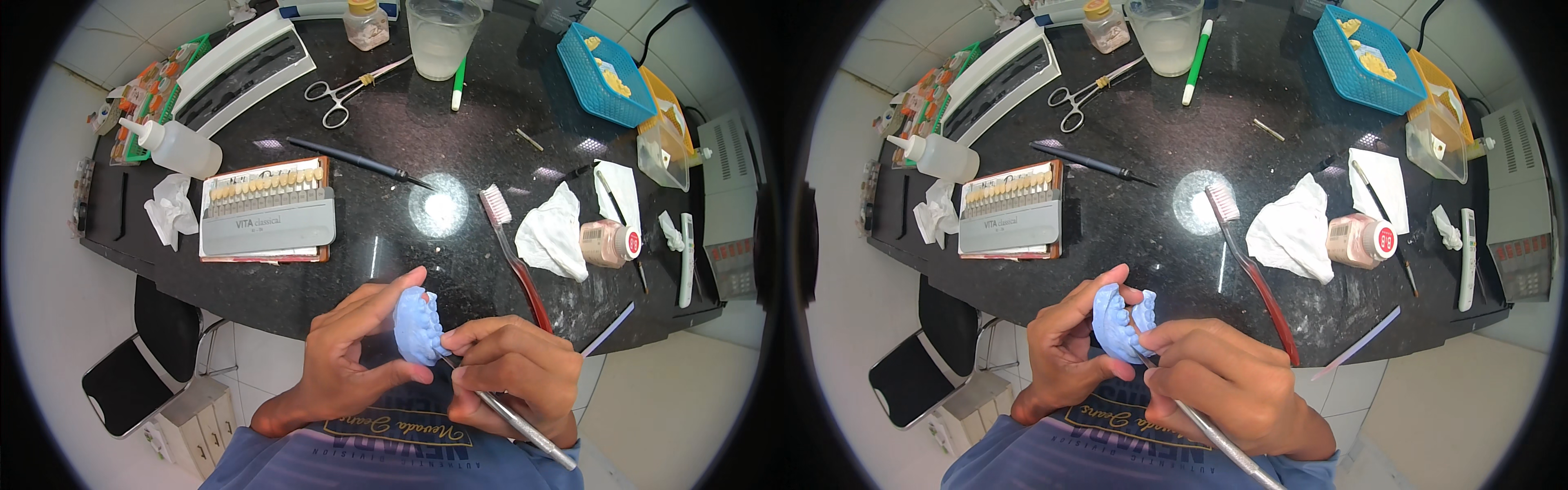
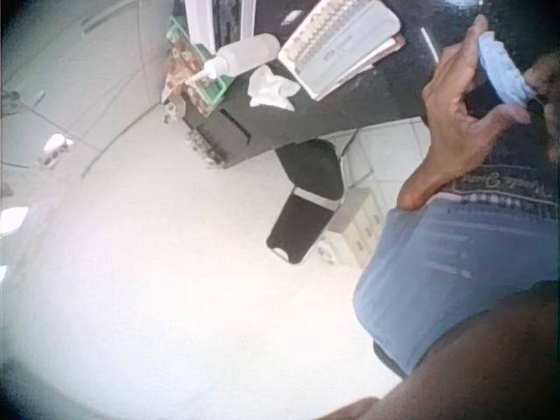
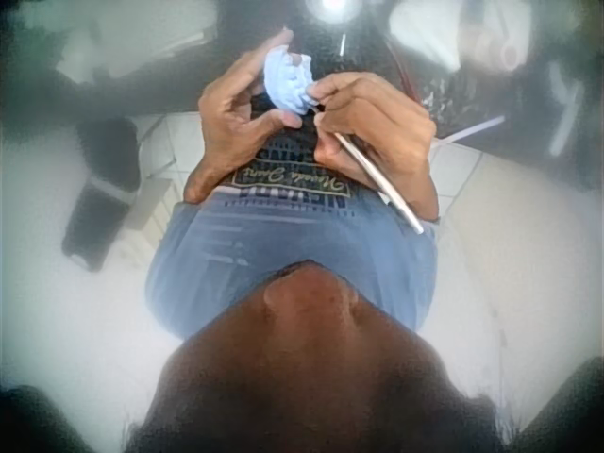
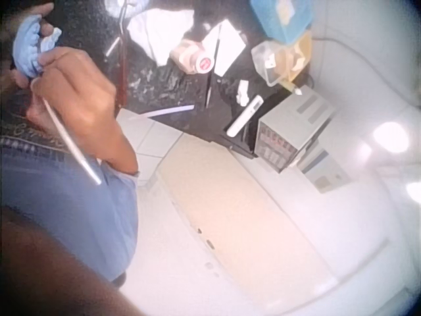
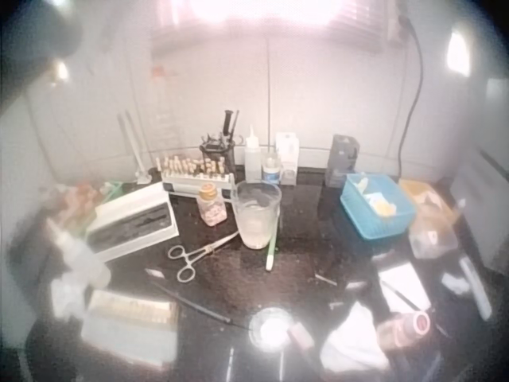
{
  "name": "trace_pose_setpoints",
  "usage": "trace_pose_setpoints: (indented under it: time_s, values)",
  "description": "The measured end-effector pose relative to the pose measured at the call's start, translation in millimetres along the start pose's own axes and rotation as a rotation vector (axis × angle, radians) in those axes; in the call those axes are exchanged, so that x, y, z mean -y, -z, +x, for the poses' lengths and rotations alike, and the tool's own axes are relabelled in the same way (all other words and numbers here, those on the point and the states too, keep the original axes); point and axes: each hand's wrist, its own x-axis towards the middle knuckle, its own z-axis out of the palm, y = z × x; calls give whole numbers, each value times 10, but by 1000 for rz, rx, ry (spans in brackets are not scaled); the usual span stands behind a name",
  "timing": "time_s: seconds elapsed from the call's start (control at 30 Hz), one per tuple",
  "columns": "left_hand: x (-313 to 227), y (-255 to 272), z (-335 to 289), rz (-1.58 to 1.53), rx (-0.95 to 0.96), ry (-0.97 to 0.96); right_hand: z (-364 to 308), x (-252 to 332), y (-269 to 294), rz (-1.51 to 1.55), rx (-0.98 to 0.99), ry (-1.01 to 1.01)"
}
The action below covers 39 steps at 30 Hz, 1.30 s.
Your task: The person holds a blue dental mold and uses a metal tool to scrape and refine its surface. They rotate the mold to access different areas and periodically wipe the tool on a tissue. The person continues this repetitive scraping and cleaning process throughout the clip.
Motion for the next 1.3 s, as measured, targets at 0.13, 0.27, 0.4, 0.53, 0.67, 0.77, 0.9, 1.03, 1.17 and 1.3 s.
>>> trace_pose_setpoints:
  time_s: [0.13, 0.27, 0.4, 0.53, 0.67, 0.77, 0.9, 1.03, 1.17, 1.3]
  values:
    - [4, 19, 4, -35, 31, 24, 7, -45, 12, -8, 12, 35]
    - [-4, 34, 15, -64, 52, 49, 45, -10, 40, 14, 28, 4]
    - [15, 64, 2, -73, 79, 86, 53, -27, 37, 27, 29, -1]
    - [4, 77, 17, -61, 113, 98, 43, -8, 59, 36, 39, -29]
    - [3, 97, 53, 12, 165, 53, 48, 10, 107, 46, 66, -68]
    - [3, 57, 38, -23, 104, 15, 17, 32, 119, 114, 19, -117]
    - [75, -124, -44, -194, -116, -57, -131, -3, -117, 173, -287, -107]
    - [169, -189, -50, -111, -168, -213, -190, -24, -279, 44, -346, -4]
    - [236, -186, -58, -86, -175, -298, -180, -58, -301, -21, -311, 43]
    - [251, -202, -67, -54, -186, -341, -202, -75, -290, -19, -273, 61]
